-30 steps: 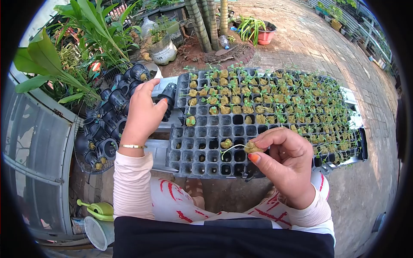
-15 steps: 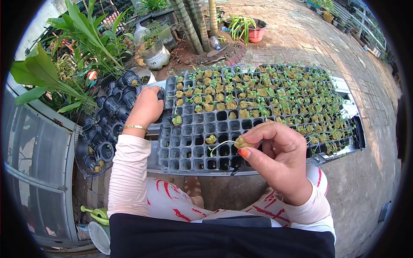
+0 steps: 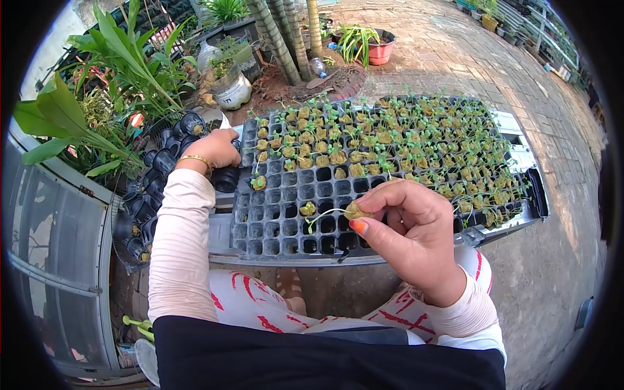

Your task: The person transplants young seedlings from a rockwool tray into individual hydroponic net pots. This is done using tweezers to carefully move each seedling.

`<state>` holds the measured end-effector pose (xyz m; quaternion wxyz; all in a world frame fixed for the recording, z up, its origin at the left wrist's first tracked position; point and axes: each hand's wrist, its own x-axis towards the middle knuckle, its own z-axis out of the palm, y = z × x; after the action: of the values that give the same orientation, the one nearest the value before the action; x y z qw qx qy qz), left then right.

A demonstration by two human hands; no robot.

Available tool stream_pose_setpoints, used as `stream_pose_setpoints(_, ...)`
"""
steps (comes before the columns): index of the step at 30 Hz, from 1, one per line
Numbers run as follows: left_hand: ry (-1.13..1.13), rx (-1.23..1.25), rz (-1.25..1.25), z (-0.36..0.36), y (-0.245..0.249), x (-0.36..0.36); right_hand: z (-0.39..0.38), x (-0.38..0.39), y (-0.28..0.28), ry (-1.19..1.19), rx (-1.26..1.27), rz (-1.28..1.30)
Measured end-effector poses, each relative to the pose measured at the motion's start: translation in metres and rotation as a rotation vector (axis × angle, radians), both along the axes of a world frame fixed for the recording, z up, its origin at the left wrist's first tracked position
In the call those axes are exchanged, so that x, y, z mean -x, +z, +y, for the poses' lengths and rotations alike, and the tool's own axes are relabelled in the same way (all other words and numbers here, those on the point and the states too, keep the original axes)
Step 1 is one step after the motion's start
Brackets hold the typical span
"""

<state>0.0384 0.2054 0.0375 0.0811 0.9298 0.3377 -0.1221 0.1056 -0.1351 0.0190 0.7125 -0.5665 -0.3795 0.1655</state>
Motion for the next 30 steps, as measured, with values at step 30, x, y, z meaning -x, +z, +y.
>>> stream_pose_setpoints(30,0.11,-0.192,-0.297,0.003,-0.032,-0.001,0.0,-0.004,-0.002,0.001,-0.014,0.018)
